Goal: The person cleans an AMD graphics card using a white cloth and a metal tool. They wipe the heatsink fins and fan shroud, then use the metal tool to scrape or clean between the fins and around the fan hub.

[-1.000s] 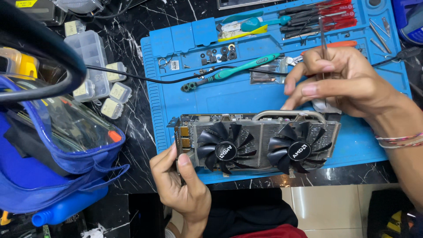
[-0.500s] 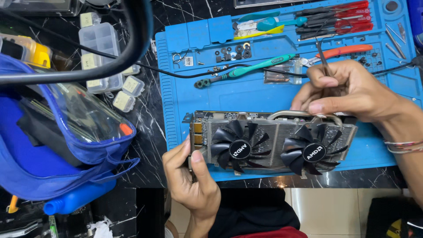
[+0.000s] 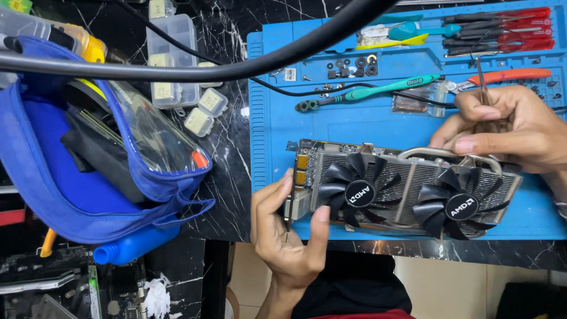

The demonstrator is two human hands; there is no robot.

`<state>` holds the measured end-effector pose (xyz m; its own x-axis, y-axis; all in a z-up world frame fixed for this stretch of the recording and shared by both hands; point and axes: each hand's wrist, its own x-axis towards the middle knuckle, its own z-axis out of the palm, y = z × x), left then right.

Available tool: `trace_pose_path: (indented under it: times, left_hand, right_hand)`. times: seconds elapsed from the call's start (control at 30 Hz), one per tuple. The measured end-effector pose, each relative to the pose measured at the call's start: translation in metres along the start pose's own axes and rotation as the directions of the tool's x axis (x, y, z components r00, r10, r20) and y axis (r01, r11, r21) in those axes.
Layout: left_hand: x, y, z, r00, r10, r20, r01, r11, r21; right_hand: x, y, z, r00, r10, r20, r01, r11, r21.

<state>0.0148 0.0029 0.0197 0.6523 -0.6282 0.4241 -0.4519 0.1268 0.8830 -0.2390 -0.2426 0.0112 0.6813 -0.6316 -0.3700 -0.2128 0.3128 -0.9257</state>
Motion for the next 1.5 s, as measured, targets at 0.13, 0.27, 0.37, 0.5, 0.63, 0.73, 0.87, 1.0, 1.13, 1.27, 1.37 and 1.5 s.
trace_pose_path:
  times: [0.13, 0.27, 0.37, 0.5, 0.63, 0.73, 0.87, 1.0, 1.13, 1.27, 1.37, 1.5]
  left_hand:
    - [0.001, -0.003, -0.002, 0.999, 0.044, 0.031, -0.047, 0.996, 0.071]
    - [0.0, -0.004, -0.002, 0.999, 0.045, 0.014, -0.046, 0.994, 0.101]
    - [0.0, -0.004, -0.002, 0.999, 0.049, 0.021, -0.051, 0.994, 0.101]
    - [0.003, -0.003, -0.003, 0.996, 0.078, 0.031, -0.081, 0.989, 0.123]
    - [0.005, -0.002, -0.004, 0.995, 0.072, 0.062, -0.081, 0.985, 0.154]
    - [0.008, 0.002, -0.004, 0.998, 0.045, 0.053, -0.053, 0.989, 0.141]
    - [0.008, 0.002, -0.003, 0.996, 0.059, 0.061, -0.068, 0.987, 0.146]
    - [0.009, 0.005, -0.003, 0.996, 0.039, 0.081, -0.051, 0.987, 0.15]
    - [0.008, 0.003, -0.003, 0.996, 0.034, 0.078, -0.045, 0.989, 0.141]
    - [0.009, 0.006, -0.001, 0.997, 0.025, 0.07, -0.035, 0.987, 0.155]
    - [0.01, 0.007, -0.001, 0.998, 0.019, 0.062, -0.029, 0.985, 0.168]
    - [0.012, 0.011, -0.004, 0.996, 0.005, 0.089, -0.018, 0.99, 0.143]
  right_hand:
    - [0.001, 0.008, -0.009, 0.997, -0.041, 0.061, 0.039, 0.999, 0.031]
    - [0.001, 0.009, -0.01, 1.0, -0.002, 0.023, 0.002, 1.0, 0.0]
    - [0.0, 0.003, -0.005, 1.0, 0.005, -0.027, -0.007, 0.997, -0.077]
    - [-0.002, -0.003, 0.001, 0.999, 0.036, -0.027, -0.037, 0.998, -0.042]
    - [-0.003, -0.006, -0.003, 0.998, 0.061, -0.033, -0.062, 0.997, -0.036]
    - [-0.007, -0.029, 0.025, 0.996, -0.019, -0.089, -0.005, 0.964, -0.264]
    - [-0.006, -0.054, 0.044, 0.992, -0.029, -0.125, -0.064, 0.731, -0.679]
    - [-0.003, -0.075, 0.058, 0.982, 0.065, -0.175, -0.185, 0.235, -0.954]
    - [0.008, -0.119, 0.098, 0.912, 0.326, -0.247, -0.189, -0.199, -0.962]
    - [0.02, -0.155, 0.139, 0.908, 0.353, -0.224, -0.205, -0.09, -0.975]
    - [0.027, -0.165, 0.157, 0.905, 0.406, -0.129, -0.133, -0.017, -0.991]
    - [0.032, -0.159, 0.158, 0.876, 0.478, -0.06, -0.07, 0.001, -0.998]
